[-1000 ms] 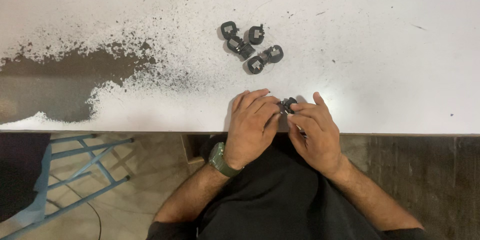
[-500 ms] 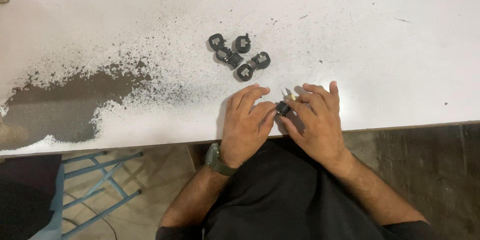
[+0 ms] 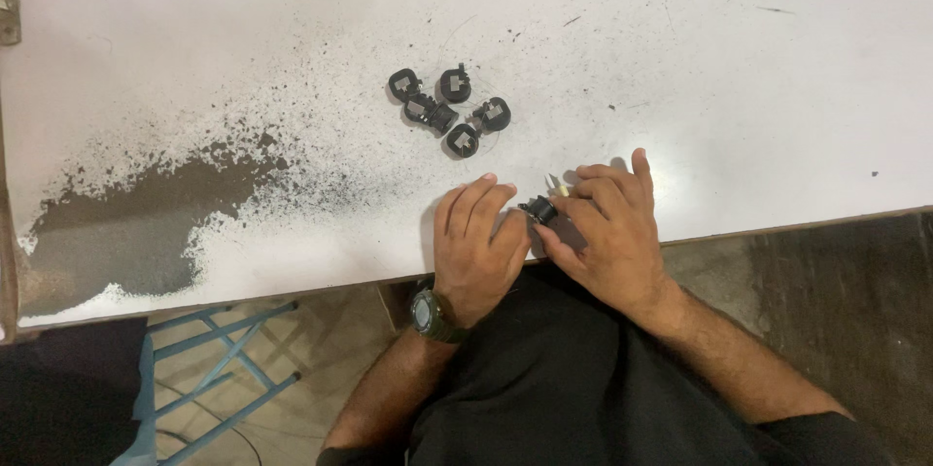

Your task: The person sits at a white worktable assembling omni wheels, pressing black roller components onto wheel hubs one at a time by hand and setting completed wheels aside on the table.

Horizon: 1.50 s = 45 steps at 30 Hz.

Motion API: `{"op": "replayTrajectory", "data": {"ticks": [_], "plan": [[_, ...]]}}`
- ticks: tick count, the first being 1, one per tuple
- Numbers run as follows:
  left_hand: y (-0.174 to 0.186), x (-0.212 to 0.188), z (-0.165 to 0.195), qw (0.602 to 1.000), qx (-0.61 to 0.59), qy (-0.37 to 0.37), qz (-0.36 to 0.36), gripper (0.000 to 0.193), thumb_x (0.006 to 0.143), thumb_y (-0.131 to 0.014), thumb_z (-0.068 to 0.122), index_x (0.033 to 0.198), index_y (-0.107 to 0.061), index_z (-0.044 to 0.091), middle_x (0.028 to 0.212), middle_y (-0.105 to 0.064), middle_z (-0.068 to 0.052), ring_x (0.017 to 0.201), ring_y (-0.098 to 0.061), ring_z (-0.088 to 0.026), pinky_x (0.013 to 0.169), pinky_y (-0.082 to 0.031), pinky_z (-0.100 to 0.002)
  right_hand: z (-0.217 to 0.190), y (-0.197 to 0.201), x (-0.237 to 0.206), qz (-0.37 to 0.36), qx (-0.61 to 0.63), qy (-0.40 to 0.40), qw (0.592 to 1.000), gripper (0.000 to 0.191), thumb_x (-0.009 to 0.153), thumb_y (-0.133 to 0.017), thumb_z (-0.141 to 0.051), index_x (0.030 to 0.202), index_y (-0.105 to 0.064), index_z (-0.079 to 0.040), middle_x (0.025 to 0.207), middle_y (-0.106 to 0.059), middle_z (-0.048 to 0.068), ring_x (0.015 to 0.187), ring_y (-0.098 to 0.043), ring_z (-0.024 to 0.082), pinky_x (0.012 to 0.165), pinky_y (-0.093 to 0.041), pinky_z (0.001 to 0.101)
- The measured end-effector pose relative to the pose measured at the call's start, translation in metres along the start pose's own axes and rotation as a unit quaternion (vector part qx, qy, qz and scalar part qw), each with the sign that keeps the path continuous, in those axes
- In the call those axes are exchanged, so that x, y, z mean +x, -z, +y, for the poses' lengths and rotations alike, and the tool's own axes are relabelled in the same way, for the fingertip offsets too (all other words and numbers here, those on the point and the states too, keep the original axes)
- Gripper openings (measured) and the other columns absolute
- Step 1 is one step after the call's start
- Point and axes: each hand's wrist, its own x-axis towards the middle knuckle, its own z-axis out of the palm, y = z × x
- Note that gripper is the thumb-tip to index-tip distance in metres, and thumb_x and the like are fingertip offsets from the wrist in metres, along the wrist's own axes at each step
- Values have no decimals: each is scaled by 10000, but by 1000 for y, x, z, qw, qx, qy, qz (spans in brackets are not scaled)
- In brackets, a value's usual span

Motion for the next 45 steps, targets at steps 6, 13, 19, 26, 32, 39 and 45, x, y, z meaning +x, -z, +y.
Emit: {"op": "replayTrajectory", "data": {"ticks": [6, 13, 19, 26, 32, 39, 45], "plan": [[8, 7, -2, 996, -74, 44, -2, 157, 823, -769, 45, 955, -686, 64, 1216, -630, -98, 1273, -578, -307, 1047, -457, -480, 0, 0, -1, -11, 10, 9, 1000, 397, 745, -872, -214, 1078, -723, -56, 1129, -592, 107, 1246, -532, 320, 1228, -205, 674], [9, 6, 2, 981, -153, 119, -3, 168, 795, -743, -7, 928, -671, 67, 1166, -643, -66, 1272, -611, -298, 1052, -485, -439, -3, 0, -2, -10, 11, 24, 1000, 412, 752, -879, -221, 1087, -709, -52, 1094, -572, 107, 1226, -530, 324, 1229, -209, 676], [12, 5, 0, 991, -111, 69, -7, 176, 789, -768, 16, 941, -704, 77, 1178, -640, -61, 1281, -608, -302, 1038, -469, -443, -5, 3, 1, -22, -1, 42, 999, 386, 757, -883, -222, 1055, -702, -55, 1052, -554, 104, 1215, -533, 313, 1228, -206, 692], [8, -3, -4, 999, -29, 15, 0, 168, 810, -782, 48, 949, -692, 81, 1187, -621, -82, 1265, -595, -308, 1022, -474, -468, -5, 5, 2, -27, 13, 22, 999, 388, 732, -870, -247, 1016, -698, -46, 1070, -575, 118, 1199, -534, 319, 1213, -194, 705], [8, 2, -2, 997, 14, -77, -12, 164, 864, -802, 80, 973, -681, 78, 1200, -627, -87, 1241, -608, -288, 976, -514, -436, -3, 8, 5, -63, -1, 46, 997, 383, 746, -871, -253, 1007, -695, -36, 1069, -574, 107, 1222, -525, 319, 1223, -196, 692], [27, 21, -7, 939, -222, 213, -157, 103, 854, -751, 103, 955, -731, 105, 888, -680, -11, 717, -618, -125, 625, -503, -291, 3, 14, 9, -71, 2, 87, 994, 374, 732, -881, -242, 1006, -693, -71, 1084, -573, 96, 1240, -522, 313, 1232, -189, 680], [22, 11, -17, 842, -352, 341, -225, 60, 939, -726, 95, 974, -746, 50, 660, -666, -58, 575, -528, -35, 510, -413, -227, 1, 13, 7, -59, 24, 60, 996, 394, 730, -876, -234, 1049, -706, -77, 1078, -575, 86, 1222, -524, 313, 1224, -198, 687]]}}
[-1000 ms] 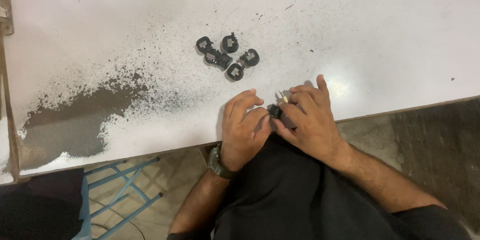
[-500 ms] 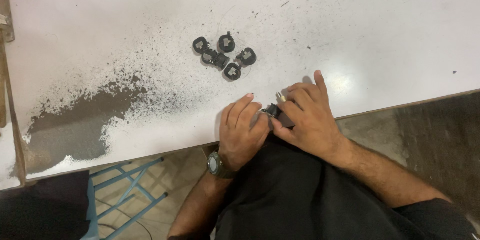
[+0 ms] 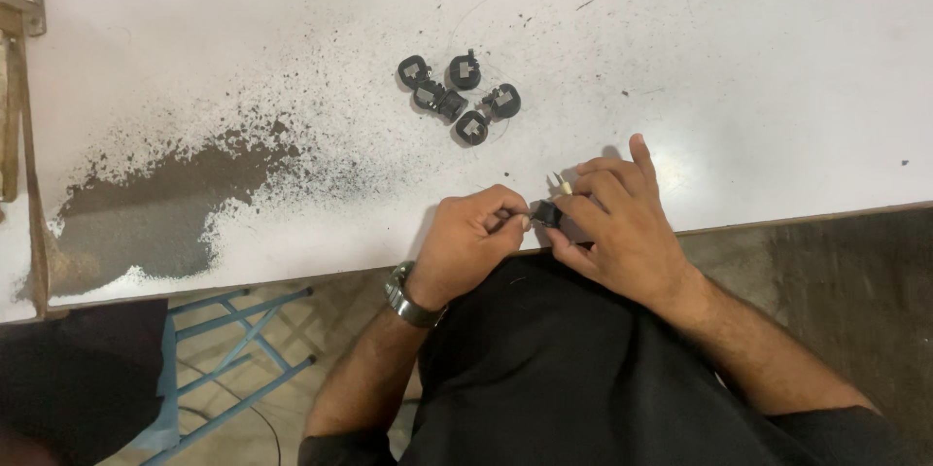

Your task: The person sits at a white worktable assembling omni wheels, pressing black roller components onto wheel hubs one at a time by hand and setting completed wheels aside on the table.

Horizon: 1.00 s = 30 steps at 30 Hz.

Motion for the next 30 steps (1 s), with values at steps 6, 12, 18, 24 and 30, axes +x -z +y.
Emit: {"op": "replayTrajectory", "data": {"ticks": [6, 12, 18, 24, 30], "plan": [[-6, 6, -19, 982, -187, -6, -20, 61, 972, -665, 25, 999, -710, -8, 871, -759, -29, 806, -723, -51, 664, -587, -195, 0, 0, -2, 8, 0, -15, 1000, 392, 743, -866, -206, 1078, -714, -73, 1110, -589, 88, 1237, -524, 317, 1239, -202, 682], [-7, 4, -14, 990, -138, -11, 9, 73, 951, -691, 59, 997, -728, 17, 797, -752, -18, 721, -689, -22, 570, -515, -192, -1, -2, -5, 13, -16, -22, 1000, 399, 740, -865, -180, 1096, -722, -73, 1114, -589, 86, 1245, -527, 311, 1242, -215, 674], [-5, 4, -8, 997, -72, -14, 1, 74, 934, -690, 98, 966, -734, 47, 713, -730, 3, 602, -608, 6, 507, -450, -192, -4, -3, -9, 21, -37, -25, 999, 424, 755, -879, -197, 1133, -727, -78, 1127, -599, 80, 1257, -530, 305, 1245, -207, 650], [-10, -1, -10, 991, -105, -81, 33, 44, 927, -699, 70, 919, -676, 33, 720, -683, -2, 632, -566, -26, 538, -446, -231, -10, 2, -18, 75, -20, -7, 997, 394, 796, -867, -163, 1147, -716, -69, 1097, -619, 94, 1253, -564, 320, 1245, -251, 612], [-24, -9, -1, 984, -37, -136, 106, 60, 880, -726, 76, 882, -677, 41, 751, -683, -56, 660, -625, -158, 590, -478, -324, -18, -20, -30, 161, 141, -16, 977, 255, 890, -765, 8, 1095, -625, -51, 1092, -685, 121, 1123, -696, 278, 1235, -433, 566]]}}
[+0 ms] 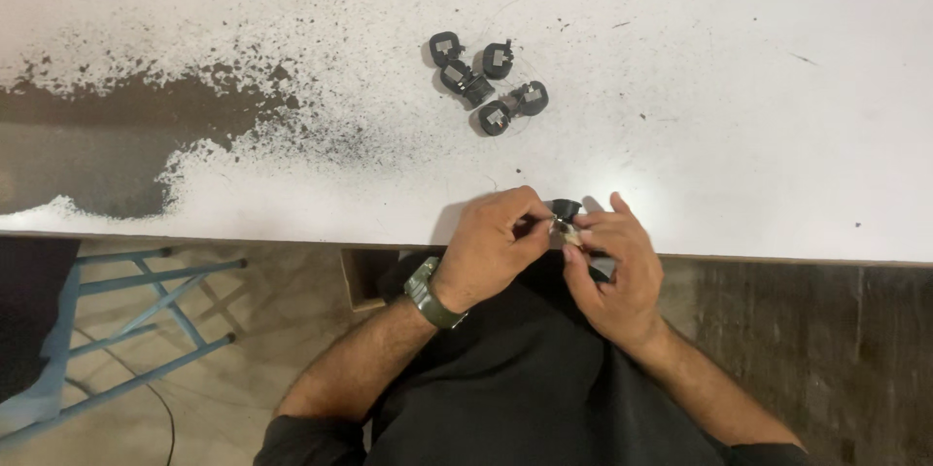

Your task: The person sits at a white worktable assembling omni wheels, pressing black roller components onto wheel hubs one at a time by hand and setting completed wheels aside on the table.

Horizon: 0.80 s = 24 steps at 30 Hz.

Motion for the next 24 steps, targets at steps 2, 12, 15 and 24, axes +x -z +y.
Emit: {"op": "replayTrajectory", "data": {"ticks": [2, 12, 15, 24], "plan": [[-2, 0, 3, 1000, 9, -16, 14, 74, 871, -733, 81, 881, -671, 41, 762, -674, -71, 694, -637, -193, 620, -490, -345, 2, -6, -3, 13, -3, 0, 1000, 270, 874, -759, 24, 1096, -615, -30, 1081, -686, 135, 1097, -694, 290, 1187, -473, 552], [-4, -1, 1, 1000, -3, 6, 9, 65, 881, -709, 80, 865, -656, 47, 744, -664, -46, 672, -622, -176, 606, -491, -339, 1, -4, 0, -15, -56, 24, 998, 291, 826, -783, 47, 1068, -645, -36, 1051, -694, 130, 1084, -700, 291, 1160, -490, 556], [-5, -1, -1, 1000, 4, 0, 5, 73, 881, -716, 83, 857, -655, 51, 727, -653, -38, 661, -608, -163, 604, -486, -333, 0, -5, 2, -21, -58, 31, 998, 294, 821, -785, 58, 1063, -644, -33, 1034, -691, 129, 1079, -700, 282, 1154, -498, 556], [0, 2, 1, 1000, -4, 8, -17, 54, 892, -691, 87, 904, -650, 53, 739, -663, -36, 653, -623, -155, 604, -495, -334, 0, -2, 10, -47, -73, 50, 995, 335, 799, -793, 97, 1058, -636, -46, 998, -671, 97, 1048, -696, 279, 1139, -510, 547]]}}
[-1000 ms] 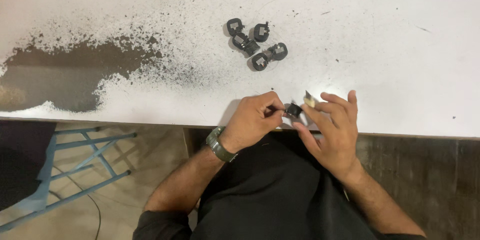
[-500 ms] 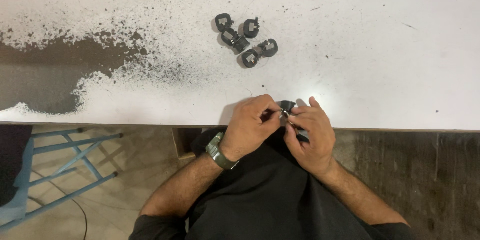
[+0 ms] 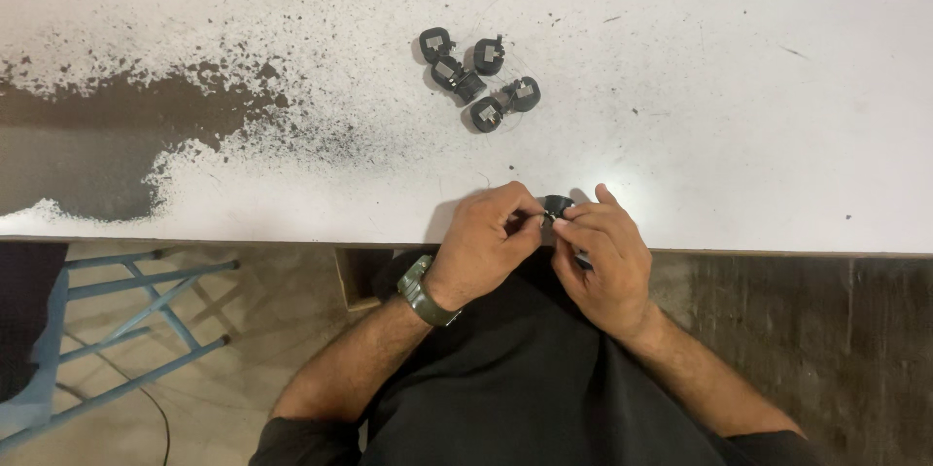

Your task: The person sits at a white worktable assembling omni wheels, pressing black roller components onto wheel hubs one at a time by hand and setting completed wheels aside on the table.

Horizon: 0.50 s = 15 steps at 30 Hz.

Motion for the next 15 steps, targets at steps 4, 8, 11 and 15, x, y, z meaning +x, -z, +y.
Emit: {"op": "replayTrajectory", "data": {"ticks": [4, 8, 11, 15], "plan": [[17, 10, 9, 983, 182, -9, -11, 83, 900, -715, 133, 939, -683, 67, 849, -680, -63, 728, -615, -211, 694, -490, -403, 12, 6, 19, -5, -44, -1, 999, 315, 831, -768, 67, 1084, -621, -50, 1073, -676, 137, 1077, -694, 303, 1162, -459, 583], [44, 48, 9, 909, 340, -205, 125, 289, 894, -712, 205, 1100, -652, 11, 1111, -636, -140, 990, -595, -292, 821, -519, -420, 33, 24, 38, 58, -105, -43, 992, 246, 954, -713, 92, 1149, -627, -29, 1066, -667, 117, 996, -678, 267, 1225, -422, 598], [51, 86, 4, 907, 385, -156, 66, 300, 869, -724, 241, 1066, -676, 21, 1033, -642, -130, 940, -593, -304, 754, -522, -437, 32, 26, 38, 73, -68, -55, 993, 239, 952, -670, 107, 1135, -643, -44, 1125, -664, 107, 1105, -665, 286, 1278, -385, 593], [38, 117, 0, 887, 449, -101, -21, 156, 894, -692, 198, 970, -683, 63, 993, -637, -116, 951, -621, -280, 767, -546, -431, 24, 18, 32, 28, -63, -88, 994, 305, 855, -655, 113, 1079, -720, -83, 1111, -622, 112, 1149, -622, 304, 1248, -344, 605]]}}
